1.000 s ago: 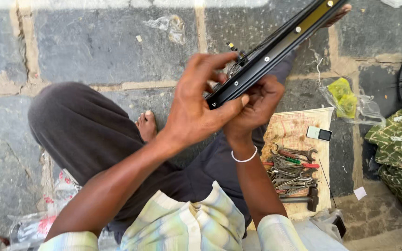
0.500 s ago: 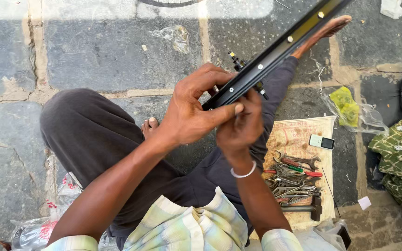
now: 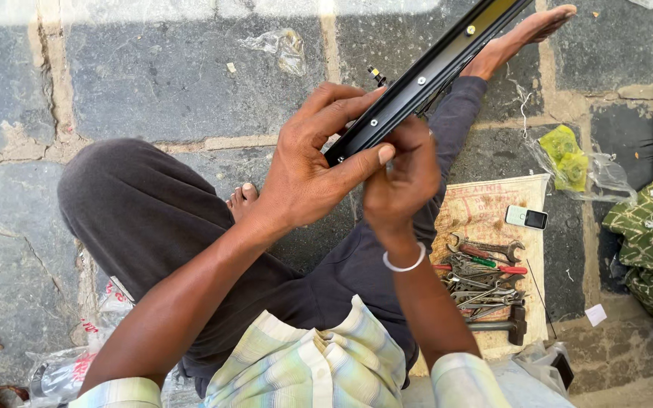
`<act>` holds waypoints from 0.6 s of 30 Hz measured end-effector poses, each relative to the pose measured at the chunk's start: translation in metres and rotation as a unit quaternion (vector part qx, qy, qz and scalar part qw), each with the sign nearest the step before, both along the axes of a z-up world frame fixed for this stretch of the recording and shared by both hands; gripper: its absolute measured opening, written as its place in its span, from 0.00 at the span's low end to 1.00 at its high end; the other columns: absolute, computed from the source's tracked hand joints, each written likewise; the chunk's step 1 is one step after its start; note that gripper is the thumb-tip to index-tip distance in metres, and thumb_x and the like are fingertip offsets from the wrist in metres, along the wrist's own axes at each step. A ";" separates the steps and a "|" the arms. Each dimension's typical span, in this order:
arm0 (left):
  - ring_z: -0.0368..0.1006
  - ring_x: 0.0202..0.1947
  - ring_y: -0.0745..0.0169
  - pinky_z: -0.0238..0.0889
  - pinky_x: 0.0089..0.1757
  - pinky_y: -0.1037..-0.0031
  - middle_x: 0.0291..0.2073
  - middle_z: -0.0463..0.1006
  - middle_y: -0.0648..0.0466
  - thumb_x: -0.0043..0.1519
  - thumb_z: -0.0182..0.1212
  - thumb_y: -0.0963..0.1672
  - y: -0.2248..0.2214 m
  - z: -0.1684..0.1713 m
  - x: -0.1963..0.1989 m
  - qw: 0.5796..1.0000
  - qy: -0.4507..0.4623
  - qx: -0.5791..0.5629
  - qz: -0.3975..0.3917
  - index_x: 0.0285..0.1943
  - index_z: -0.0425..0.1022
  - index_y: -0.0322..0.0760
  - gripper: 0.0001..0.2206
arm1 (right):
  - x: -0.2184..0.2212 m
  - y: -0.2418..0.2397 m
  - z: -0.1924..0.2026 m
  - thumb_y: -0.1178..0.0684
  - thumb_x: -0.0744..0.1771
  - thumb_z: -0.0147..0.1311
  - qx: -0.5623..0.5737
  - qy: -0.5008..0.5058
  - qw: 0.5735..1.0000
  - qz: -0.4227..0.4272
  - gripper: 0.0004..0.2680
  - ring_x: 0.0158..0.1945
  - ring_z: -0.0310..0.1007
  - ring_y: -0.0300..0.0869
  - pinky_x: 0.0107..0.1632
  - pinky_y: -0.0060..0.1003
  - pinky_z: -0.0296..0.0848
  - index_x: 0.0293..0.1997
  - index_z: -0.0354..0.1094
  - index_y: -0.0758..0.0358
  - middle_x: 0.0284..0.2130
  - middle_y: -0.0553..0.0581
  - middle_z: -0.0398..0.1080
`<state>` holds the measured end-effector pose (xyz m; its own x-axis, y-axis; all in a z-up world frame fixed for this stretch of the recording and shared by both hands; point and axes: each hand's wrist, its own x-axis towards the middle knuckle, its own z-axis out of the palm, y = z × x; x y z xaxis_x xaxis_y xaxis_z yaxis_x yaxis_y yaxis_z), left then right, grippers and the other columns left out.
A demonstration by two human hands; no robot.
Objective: The person is working on a bicycle wheel by hand, manipulating the spokes and rim while sitting on a tiled floor.
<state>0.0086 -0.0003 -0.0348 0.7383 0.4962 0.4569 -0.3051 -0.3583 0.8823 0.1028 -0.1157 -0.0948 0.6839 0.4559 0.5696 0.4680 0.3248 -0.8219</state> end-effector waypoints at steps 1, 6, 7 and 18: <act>0.77 0.49 0.60 0.74 0.47 0.72 0.51 0.76 0.49 0.65 0.71 0.45 0.001 0.002 0.001 1.000 0.006 -0.009 0.005 0.66 0.74 0.31 0.22 | 0.009 -0.004 0.005 0.54 0.74 0.54 -0.015 0.010 0.999 0.040 0.12 0.50 0.74 0.40 0.57 0.32 0.75 0.61 0.61 0.70 0.49 0.59 0.71; 0.76 0.35 0.62 0.70 0.38 0.70 0.36 0.77 0.51 0.56 0.76 0.47 -0.011 0.007 0.002 0.990 0.104 -0.026 0.096 0.49 0.81 0.31 0.17 | 0.034 0.001 0.024 0.54 0.72 0.54 -0.096 -0.004 0.990 0.102 0.13 0.53 0.76 0.42 0.59 0.35 0.76 0.60 0.62 0.73 0.48 0.58 0.73; 0.75 0.38 0.62 0.70 0.40 0.70 0.39 0.76 0.51 0.57 0.75 0.47 -0.016 0.007 0.002 0.990 0.074 -0.003 0.118 0.51 0.79 0.31 0.19 | 0.030 0.005 0.022 0.54 0.71 0.59 -0.098 -0.035 0.995 0.008 0.12 0.49 0.77 0.42 0.53 0.34 0.76 0.54 0.62 0.71 0.44 0.58 0.73; 0.71 0.39 0.60 0.65 0.37 0.69 0.42 0.73 0.48 0.66 0.71 0.46 -0.009 0.008 0.002 0.997 0.031 0.061 0.038 0.68 0.73 0.27 0.24 | 0.027 -0.011 0.028 0.50 0.74 0.55 -0.062 -0.135 0.989 -0.014 0.11 0.46 0.80 0.41 0.52 0.34 0.80 0.57 0.63 0.68 0.47 0.62 0.75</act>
<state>0.0103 -0.0092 -0.0264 0.7299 0.4948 0.4716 -0.2187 -0.4846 0.8470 0.1295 -0.1266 -0.0666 0.5278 0.5170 0.6739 0.6830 0.2132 -0.6986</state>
